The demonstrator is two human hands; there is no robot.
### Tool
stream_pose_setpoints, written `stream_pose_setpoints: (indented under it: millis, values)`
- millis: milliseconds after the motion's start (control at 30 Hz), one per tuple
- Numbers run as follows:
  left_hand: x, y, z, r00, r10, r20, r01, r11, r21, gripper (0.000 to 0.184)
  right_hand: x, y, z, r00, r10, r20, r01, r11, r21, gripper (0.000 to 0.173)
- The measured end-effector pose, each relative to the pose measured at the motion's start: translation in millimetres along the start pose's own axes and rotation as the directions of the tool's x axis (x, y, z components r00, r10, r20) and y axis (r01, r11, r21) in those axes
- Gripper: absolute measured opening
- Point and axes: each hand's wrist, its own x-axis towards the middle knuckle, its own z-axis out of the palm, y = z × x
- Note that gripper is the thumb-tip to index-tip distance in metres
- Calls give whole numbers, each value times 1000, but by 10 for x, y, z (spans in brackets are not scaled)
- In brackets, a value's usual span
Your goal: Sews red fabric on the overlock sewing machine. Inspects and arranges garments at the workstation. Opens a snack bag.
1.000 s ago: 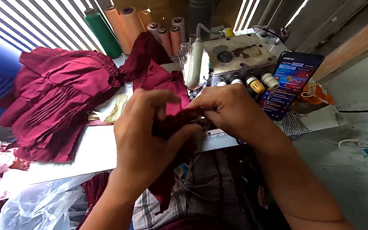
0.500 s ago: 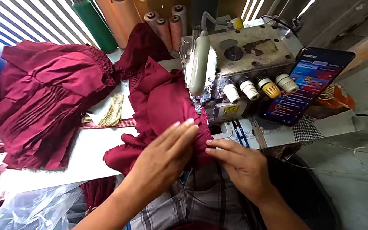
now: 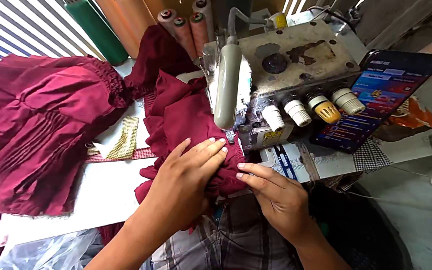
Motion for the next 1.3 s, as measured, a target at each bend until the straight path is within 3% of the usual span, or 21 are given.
stream_pose_setpoints:
  millis: [167,300,400,500,567,633,700,800,933,1033,1100,1167,1233,1300]
  values:
    - [151,-193,-167,989,30,143,-23,998,-54,54,120,-4,75,999,4,-36,-5,999,-41,17]
    - [213,-196,-252,990,6,142,-10,999,30,63,192,22,148,998,10,-59,-14,998,-69,18]
    - [-16,174,-218,975,-217,-44,221,961,166,74,216,40,180,997,36,-64,-41,996,-85,18]
    - [-484,419,-68,865,-456,-207,480,873,82,83,229,41,187,998,34,-51,-40,993,-113,20]
    - [-778,450,-15,822,-527,-218,544,839,21,73,244,48,183,999,10,-33,-15,986,-163,20]
    - [-903,470,-69,829,-506,-238,512,858,-38,40,283,36,164,1000,-24,-4,22,974,-226,21]
    - [-824,525,-210,845,-441,-304,422,898,-129,24,359,-44,94,996,-46,75,62,972,-226,21]
    - [-536,494,-303,845,-323,-426,242,941,-236,32,523,-269,-82,978,-123,170,147,980,-136,20]
    - [-175,356,-169,864,-240,-442,267,964,-2,60,564,-411,-236,989,-141,50,149,937,-316,21]
    - [-159,226,-167,903,-219,-370,310,928,208,29,369,-352,-235,996,-86,7,85,963,-256,15]
    - [-221,214,-221,927,-258,-273,331,905,267,19,160,-303,-100,999,-44,14,46,985,-168,13]
    - [-256,285,-179,945,-246,-215,293,929,227,28,-27,-218,63,1000,-12,-1,12,992,-123,14]
    - [-260,386,-48,971,-137,-194,171,970,174,45,-135,-152,133,999,18,-37,-22,996,-90,14]
    - [-232,417,115,985,5,-171,24,986,166,40,-195,-136,116,997,37,-69,-41,997,-58,14]
